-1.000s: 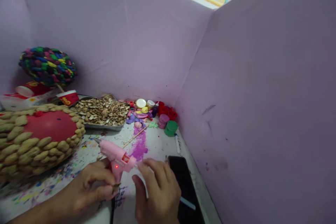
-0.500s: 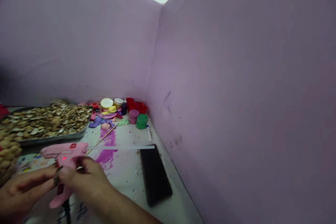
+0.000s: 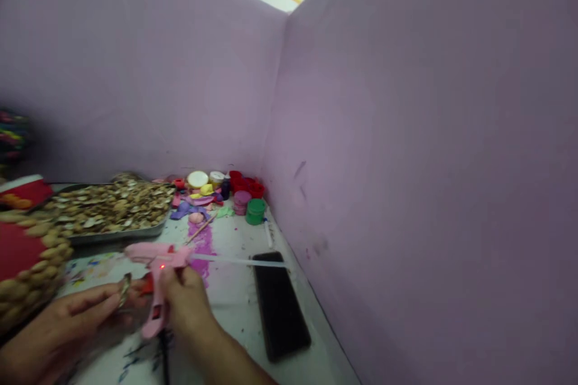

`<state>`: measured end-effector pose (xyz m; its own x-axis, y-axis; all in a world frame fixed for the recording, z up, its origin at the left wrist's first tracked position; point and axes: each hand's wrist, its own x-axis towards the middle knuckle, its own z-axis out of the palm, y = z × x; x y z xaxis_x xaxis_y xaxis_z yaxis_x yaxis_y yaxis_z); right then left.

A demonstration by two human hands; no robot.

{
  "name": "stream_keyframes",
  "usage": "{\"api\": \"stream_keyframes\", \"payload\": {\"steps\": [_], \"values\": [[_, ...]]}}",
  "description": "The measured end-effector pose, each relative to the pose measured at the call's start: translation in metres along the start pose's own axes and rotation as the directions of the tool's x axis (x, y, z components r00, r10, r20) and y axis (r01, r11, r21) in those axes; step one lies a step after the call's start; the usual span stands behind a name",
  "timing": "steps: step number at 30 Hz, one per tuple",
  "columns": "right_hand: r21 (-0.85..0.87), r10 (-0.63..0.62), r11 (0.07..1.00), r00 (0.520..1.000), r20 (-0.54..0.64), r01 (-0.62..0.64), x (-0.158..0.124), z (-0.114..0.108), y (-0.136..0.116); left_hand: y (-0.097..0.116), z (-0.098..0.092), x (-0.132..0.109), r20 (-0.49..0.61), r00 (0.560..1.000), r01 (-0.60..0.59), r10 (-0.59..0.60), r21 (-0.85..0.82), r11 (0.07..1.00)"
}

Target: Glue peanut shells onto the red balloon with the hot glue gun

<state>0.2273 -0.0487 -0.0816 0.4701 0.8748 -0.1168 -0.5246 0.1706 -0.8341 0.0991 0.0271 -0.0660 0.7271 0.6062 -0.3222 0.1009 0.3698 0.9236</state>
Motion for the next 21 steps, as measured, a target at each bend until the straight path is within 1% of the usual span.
{"api": "stream_keyframes", "payload": {"steps": [2, 4, 6, 9, 12, 14, 17, 21], "values": [[-0.021, -0.029, 0.999, 0.999, -0.032, 0.028, -0.006, 0.0, -0.003, 0.005, 0.001, -0.011, -0.014, 1.0, 0.012, -0.013, -0.082, 0.997], [-0.041, -0.01, 0.999, 1.0, -0.029, 0.009, -0.011, 0.0, -0.007, 0.007, -0.003, -0.016, 0.0, 1.0, 0.003, -0.003, -0.239, 0.971], [-0.133, -0.036, 0.991, 0.995, -0.088, 0.024, -0.014, -0.001, -0.012, 0.006, -0.011, -0.016, 0.012, 1.0, 0.022, -0.019, -0.366, 0.93], [-0.143, -0.021, 0.99, 0.996, -0.086, 0.008, -0.021, -0.001, -0.019, 0.002, -0.021, -0.012, 0.0, 0.998, 0.058, -0.066, -0.473, 0.879], [-0.14, 0.014, 0.99, 0.998, -0.058, -0.022, -0.028, -0.002, -0.024, -0.002, -0.026, -0.01, -0.011, 0.996, 0.075, -0.093, -0.51, 0.857], [-0.182, 0.039, 0.982, 0.999, -0.024, -0.043, -0.031, -0.004, -0.026, -0.005, -0.028, -0.007, -0.004, 0.996, 0.079, -0.094, -0.507, 0.858], [-0.318, 0.026, 0.948, 1.0, 0.008, -0.022, -0.034, -0.009, -0.027, -0.01, -0.032, -0.003, 0.011, 0.998, 0.063, -0.066, -0.494, 0.867], [-0.478, -0.014, 0.878, 1.0, 0.014, 0.019, -0.037, -0.014, -0.026, -0.014, -0.036, 0.001, 0.015, 0.999, 0.04, -0.037, -0.495, 0.868]]}}
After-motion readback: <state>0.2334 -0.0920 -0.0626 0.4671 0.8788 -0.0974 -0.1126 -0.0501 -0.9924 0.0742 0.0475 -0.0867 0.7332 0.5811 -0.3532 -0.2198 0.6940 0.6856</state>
